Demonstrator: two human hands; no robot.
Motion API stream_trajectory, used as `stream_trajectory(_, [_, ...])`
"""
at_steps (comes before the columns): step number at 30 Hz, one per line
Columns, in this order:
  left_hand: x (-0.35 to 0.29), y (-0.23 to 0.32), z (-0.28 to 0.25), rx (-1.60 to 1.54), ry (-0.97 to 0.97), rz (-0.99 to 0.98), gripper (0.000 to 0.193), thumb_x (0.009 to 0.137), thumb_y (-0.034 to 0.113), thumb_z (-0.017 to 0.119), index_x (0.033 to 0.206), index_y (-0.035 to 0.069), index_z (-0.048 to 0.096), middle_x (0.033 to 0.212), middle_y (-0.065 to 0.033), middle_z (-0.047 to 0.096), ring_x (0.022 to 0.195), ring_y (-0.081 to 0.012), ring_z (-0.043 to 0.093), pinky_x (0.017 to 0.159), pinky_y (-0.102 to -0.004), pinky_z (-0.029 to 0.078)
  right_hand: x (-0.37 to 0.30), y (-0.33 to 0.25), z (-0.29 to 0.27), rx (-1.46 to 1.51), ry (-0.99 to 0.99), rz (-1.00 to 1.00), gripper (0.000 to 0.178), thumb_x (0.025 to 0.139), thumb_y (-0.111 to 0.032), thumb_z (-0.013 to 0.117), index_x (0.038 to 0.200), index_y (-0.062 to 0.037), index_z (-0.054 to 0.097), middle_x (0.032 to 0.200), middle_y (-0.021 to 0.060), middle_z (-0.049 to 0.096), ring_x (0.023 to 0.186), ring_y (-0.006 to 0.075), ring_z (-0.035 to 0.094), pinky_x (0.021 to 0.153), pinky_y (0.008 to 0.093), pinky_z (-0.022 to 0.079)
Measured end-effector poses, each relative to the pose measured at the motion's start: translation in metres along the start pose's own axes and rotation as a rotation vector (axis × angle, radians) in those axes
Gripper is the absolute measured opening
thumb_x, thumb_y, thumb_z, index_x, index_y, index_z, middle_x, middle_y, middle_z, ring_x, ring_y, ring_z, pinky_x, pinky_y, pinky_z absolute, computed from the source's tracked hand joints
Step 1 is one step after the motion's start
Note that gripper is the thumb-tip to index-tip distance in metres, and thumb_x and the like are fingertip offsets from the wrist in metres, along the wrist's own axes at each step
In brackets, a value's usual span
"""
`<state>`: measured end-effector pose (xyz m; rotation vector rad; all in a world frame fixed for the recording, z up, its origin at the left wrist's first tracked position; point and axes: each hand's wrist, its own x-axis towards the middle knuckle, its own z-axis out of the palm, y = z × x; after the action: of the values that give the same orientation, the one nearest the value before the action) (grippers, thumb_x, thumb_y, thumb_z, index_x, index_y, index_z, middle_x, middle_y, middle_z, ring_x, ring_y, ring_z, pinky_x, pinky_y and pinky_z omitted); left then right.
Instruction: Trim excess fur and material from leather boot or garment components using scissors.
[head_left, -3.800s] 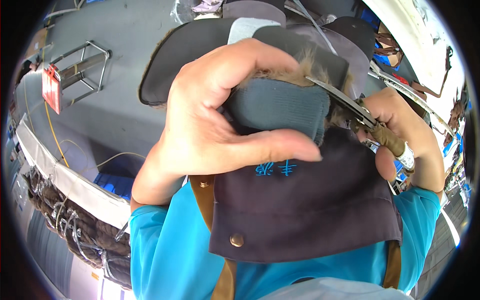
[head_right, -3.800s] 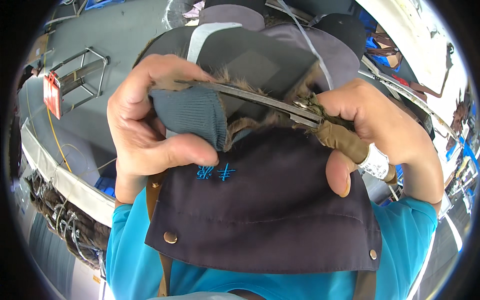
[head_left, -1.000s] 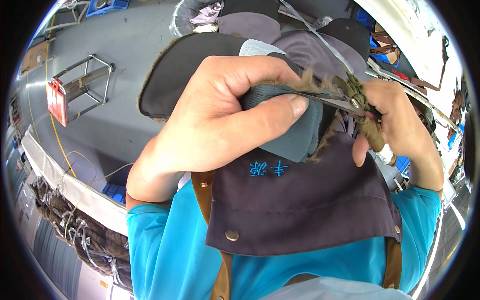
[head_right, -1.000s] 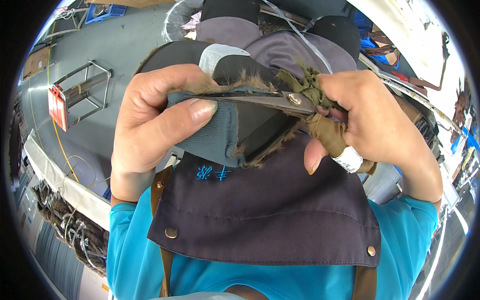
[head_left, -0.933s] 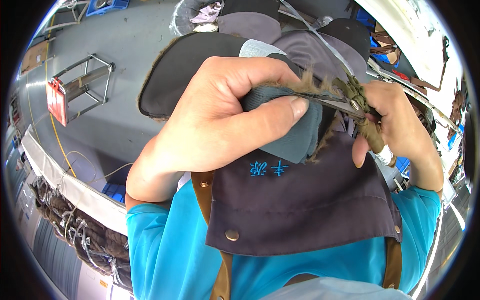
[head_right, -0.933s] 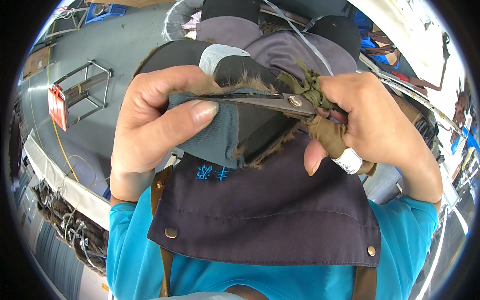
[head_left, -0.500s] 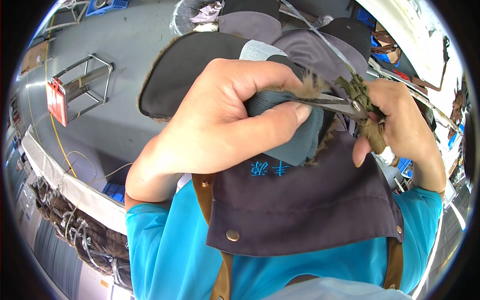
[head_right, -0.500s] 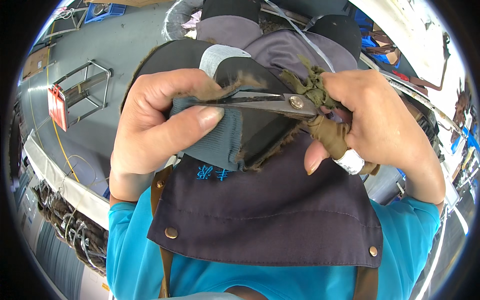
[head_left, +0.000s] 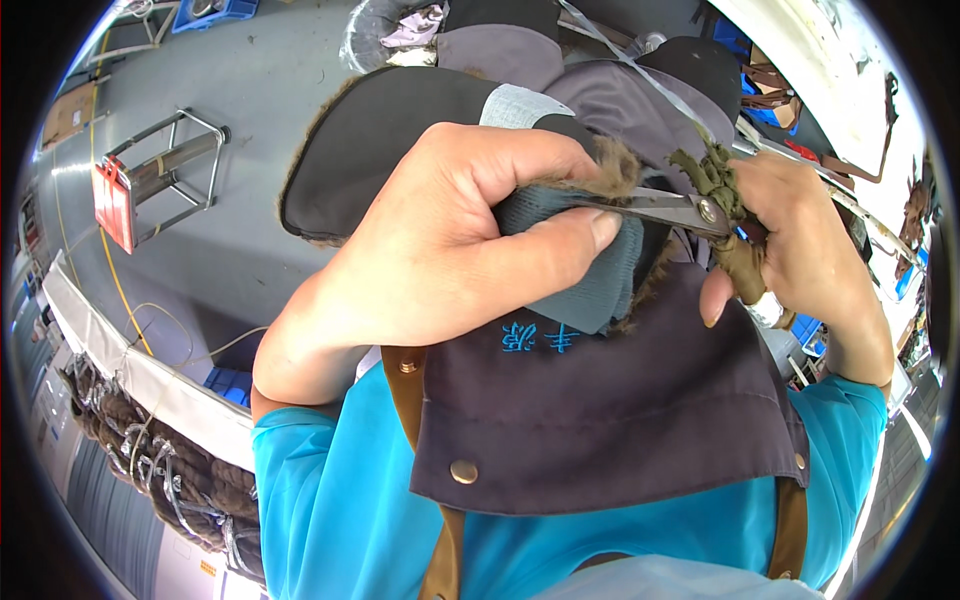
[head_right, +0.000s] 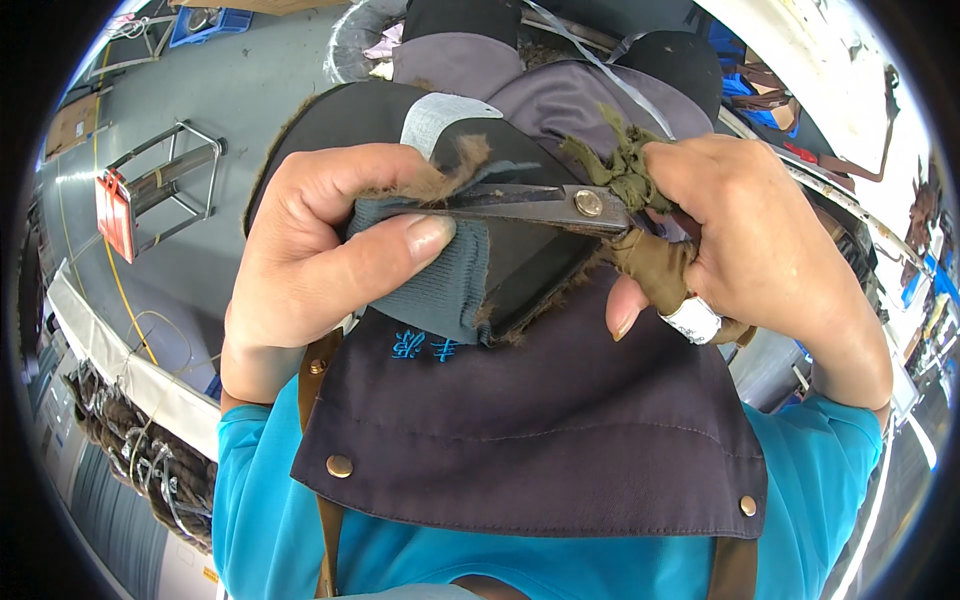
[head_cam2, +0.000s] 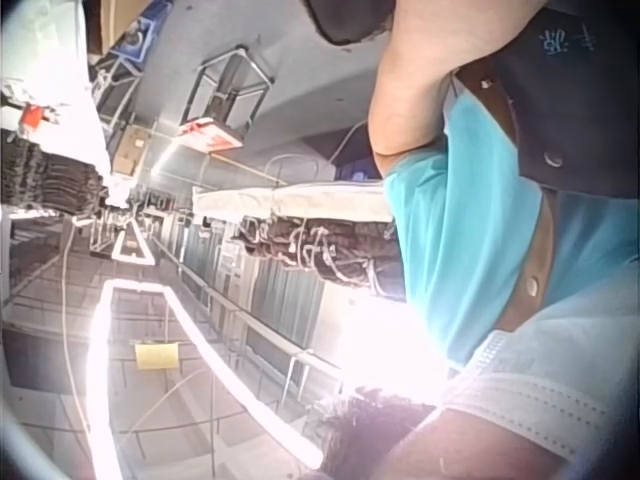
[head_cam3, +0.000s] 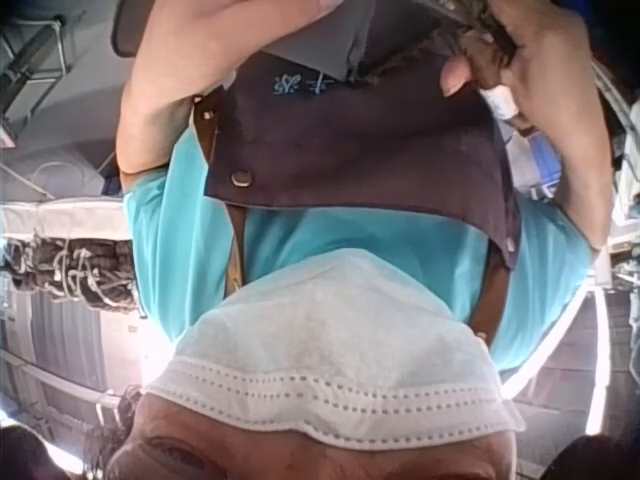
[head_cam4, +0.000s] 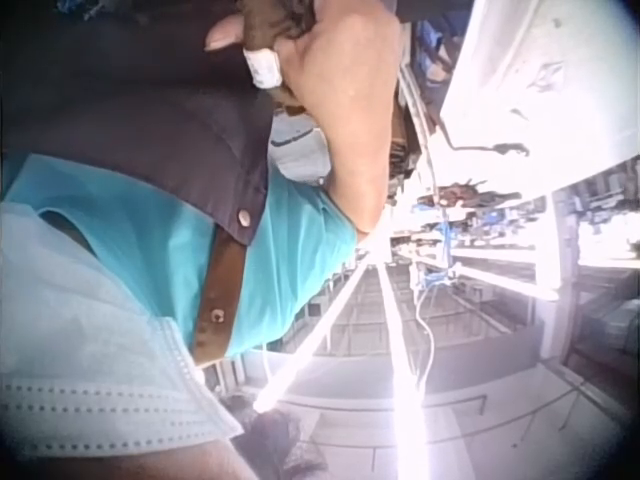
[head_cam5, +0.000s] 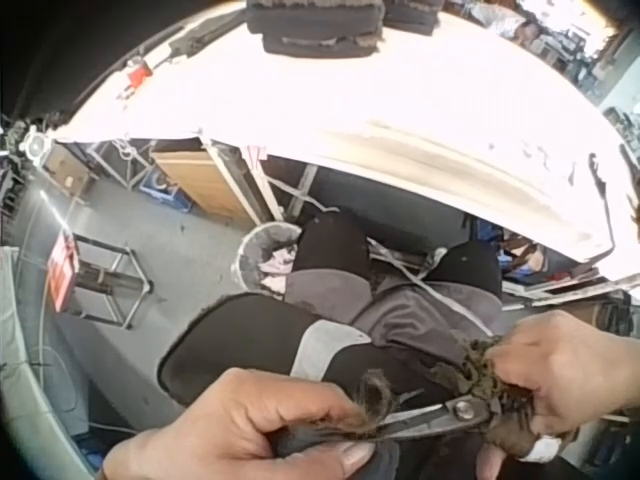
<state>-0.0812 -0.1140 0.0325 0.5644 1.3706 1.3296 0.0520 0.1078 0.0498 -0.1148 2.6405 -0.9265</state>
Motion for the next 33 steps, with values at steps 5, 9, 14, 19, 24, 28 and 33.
stream_trajectory(5, [0.000, 0.005, -0.003, -0.005, -0.026, -0.049, 0.016, 0.075, 0.005, 0.063, 0.088, -0.005, 0.060, 0.075, 0.0007, 0.057, 0.069, -0.0039, 0.047, 0.062, -0.0190, 0.039, -0.001, 0.002, -0.002, -0.033, -0.023, 0.001, 0.051, 0.037, -0.014, 0.077, 0.081, -0.0005, 0.055, 0.066, 0.0118, 0.051, 0.060, 0.0344, 0.045, 0.053, 0.0380, 0.034])
stream_trajectory(9, [0.000, 0.000, 0.001, -0.003, -0.008, 0.009, 0.020, 0.075, 0.001, 0.063, 0.093, -0.006, 0.059, 0.081, -0.0009, 0.060, 0.073, -0.0044, 0.050, 0.067, -0.0196, 0.041, 0.001, -0.005, -0.008, -0.046, -0.075, 0.019, 0.052, 0.038, -0.012, 0.075, 0.084, 0.0011, 0.055, 0.069, 0.0134, 0.052, 0.064, 0.0357, 0.046, 0.056, 0.0394, 0.036])
stream_trajectory(14, [-0.002, -0.004, 0.002, 0.055, -0.032, -0.026, 0.024, 0.074, -0.002, 0.062, 0.097, -0.006, 0.059, 0.085, -0.0024, 0.061, 0.078, -0.0048, 0.052, 0.071, -0.0205, 0.043, 0.004, -0.011, -0.010, -0.155, -0.048, 0.023, 0.050, 0.041, -0.011, 0.070, 0.086, 0.0039, 0.054, 0.076, 0.0172, 0.053, 0.071, 0.0385, 0.048, 0.063, 0.0407, 0.039])
stream_trajectory(19, [-0.003, -0.004, 0.002, 0.054, -0.031, -0.031, 0.022, 0.074, -0.002, 0.062, 0.096, -0.006, 0.059, 0.084, -0.0020, 0.061, 0.079, -0.0046, 0.051, 0.072, -0.0206, 0.042, 0.003, -0.008, -0.006, -0.154, -0.063, 0.011, 0.043, 0.044, -0.009, 0.067, 0.082, 0.0049, 0.052, 0.075, 0.0181, 0.053, 0.070, 0.0388, 0.047, 0.061, 0.0409, 0.039])
stream_trajectory(24, [-0.001, -0.002, -0.001, 0.014, -0.059, -0.029, 0.019, 0.075, 0.001, 0.062, 0.093, -0.005, 0.059, 0.080, -0.0008, 0.060, 0.075, -0.0039, 0.050, 0.068, -0.0197, 0.041, 0.006, -0.007, -0.001, -0.110, -0.012, 0.000, 0.035, 0.044, -0.008, 0.066, 0.070, 0.0038, 0.047, 0.068, 0.0169, 0.049, 0.063, 0.0376, 0.044, 0.055, 0.0405, 0.036])
stream_trajectory(28, [-0.003, 0.001, 0.003, -0.048, 0.010, -0.015, 0.015, 0.075, 0.003, 0.062, 0.089, -0.004, 0.060, 0.079, -0.0011, 0.060, 0.072, -0.0043, 0.051, 0.066, -0.0194, 0.041, 0.010, -0.010, -0.009, -0.065, -0.025, -0.012, 0.030, 0.048, -0.006, 0.067, 0.069, 0.0028, 0.047, 0.062, 0.0150, 0.047, 0.060, 0.0328, 0.046, 0.052, 0.0365, 0.035])
stream_trajectory(33, [0.000, 0.004, -0.012, -0.229, 0.086, 0.093, 0.014, 0.079, 0.006, 0.061, 0.090, -0.002, 0.059, 0.080, -0.0009, 0.058, 0.074, -0.0057, 0.051, 0.065, -0.0218, 0.042, 0.017, 0.027, -0.017, 0.576, 0.145, 0.222, 0.024, 0.072, -0.018, 0.067, 0.083, -0.0001, 0.055, 0.066, 0.0010, 0.053, 0.059, 0.0077, 0.049, 0.052, 0.0218, 0.039])
